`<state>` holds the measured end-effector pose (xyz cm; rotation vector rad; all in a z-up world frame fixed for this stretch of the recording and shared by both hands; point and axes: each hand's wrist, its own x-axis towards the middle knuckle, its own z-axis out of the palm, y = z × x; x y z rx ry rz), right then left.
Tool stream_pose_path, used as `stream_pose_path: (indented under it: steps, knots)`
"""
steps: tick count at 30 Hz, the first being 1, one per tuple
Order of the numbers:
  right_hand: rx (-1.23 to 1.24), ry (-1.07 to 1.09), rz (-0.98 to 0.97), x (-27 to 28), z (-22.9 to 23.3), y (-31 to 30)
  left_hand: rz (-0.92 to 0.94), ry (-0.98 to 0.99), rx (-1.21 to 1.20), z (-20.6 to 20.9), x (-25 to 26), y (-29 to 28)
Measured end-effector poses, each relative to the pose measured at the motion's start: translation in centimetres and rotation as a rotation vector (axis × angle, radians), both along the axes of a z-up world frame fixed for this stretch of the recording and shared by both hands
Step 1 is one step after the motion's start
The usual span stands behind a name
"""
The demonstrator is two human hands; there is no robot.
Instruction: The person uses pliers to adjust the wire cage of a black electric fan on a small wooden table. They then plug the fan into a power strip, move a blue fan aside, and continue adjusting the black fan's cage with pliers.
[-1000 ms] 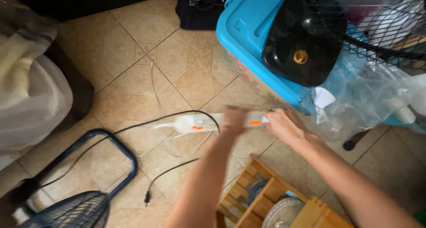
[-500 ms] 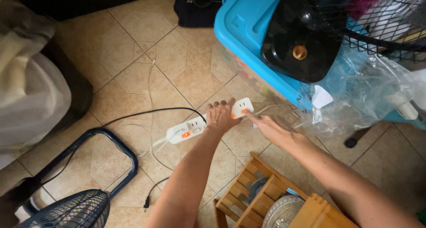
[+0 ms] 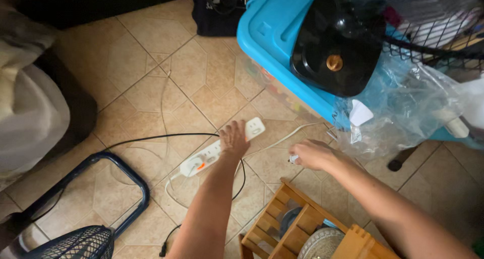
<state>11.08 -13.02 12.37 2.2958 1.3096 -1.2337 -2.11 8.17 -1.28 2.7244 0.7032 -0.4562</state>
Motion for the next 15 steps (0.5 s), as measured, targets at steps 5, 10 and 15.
stream_pose_path:
  steps: [5, 10, 15]
  knots:
    - [-0.025, 0.057, 0.042, 0.7, -0.5, -1.2, 0.131, -0.058, 0.084, -6.7, -1.7, 0.3]
    - [-0.26, 0.361, -0.38, 0.9, 1.7, -1.6, 0.077, -0.211, 0.297, -9.0, -2.8, 0.6]
    - [-0.109, 0.479, -0.479, 0.6, 4.9, -3.5, -0.004, 0.04, 0.111, -1.8, -4.1, 1.2]
